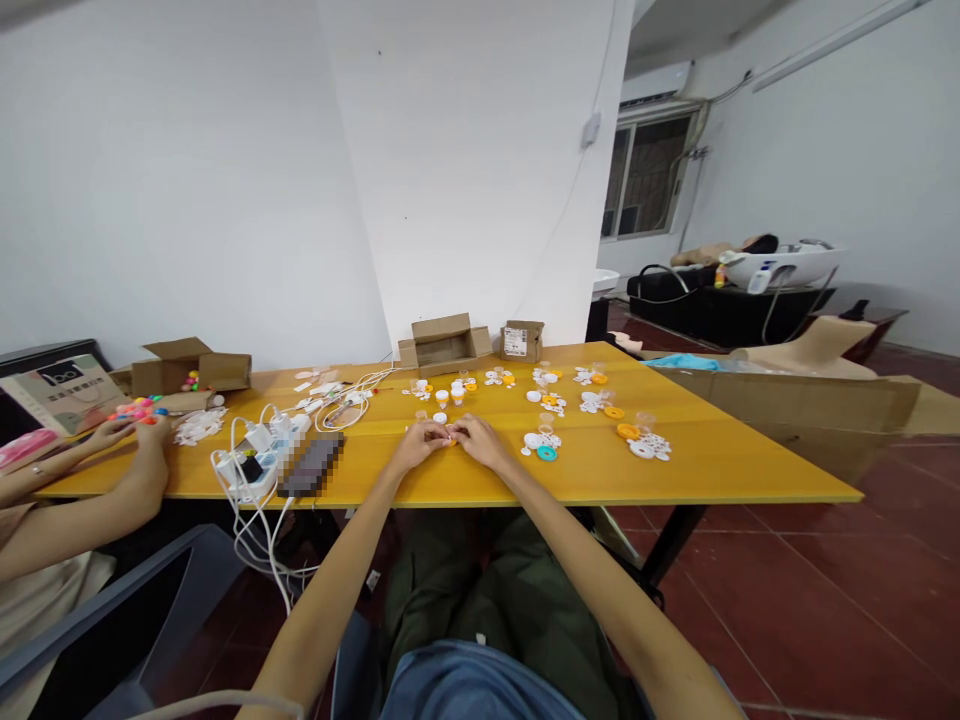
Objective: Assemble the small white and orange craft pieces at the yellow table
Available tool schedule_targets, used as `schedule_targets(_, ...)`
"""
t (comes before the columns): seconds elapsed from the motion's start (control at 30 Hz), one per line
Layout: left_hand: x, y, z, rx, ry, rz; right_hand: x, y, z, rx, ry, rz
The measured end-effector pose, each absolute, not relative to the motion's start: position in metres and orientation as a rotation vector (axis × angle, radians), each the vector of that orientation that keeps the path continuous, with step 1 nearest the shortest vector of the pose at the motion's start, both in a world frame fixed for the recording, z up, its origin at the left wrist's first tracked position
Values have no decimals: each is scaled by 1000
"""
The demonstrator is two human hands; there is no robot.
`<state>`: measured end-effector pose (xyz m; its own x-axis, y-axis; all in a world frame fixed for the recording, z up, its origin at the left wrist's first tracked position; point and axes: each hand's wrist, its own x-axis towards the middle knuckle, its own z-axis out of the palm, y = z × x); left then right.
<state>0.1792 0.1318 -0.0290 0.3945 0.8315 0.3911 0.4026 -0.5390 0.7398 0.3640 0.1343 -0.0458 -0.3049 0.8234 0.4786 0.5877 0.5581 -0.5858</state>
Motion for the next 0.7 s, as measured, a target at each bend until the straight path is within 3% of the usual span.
schedule_targets(0.7,180,128,-25,2102,1049,995,362,131,-43,-1230,-1997,410)
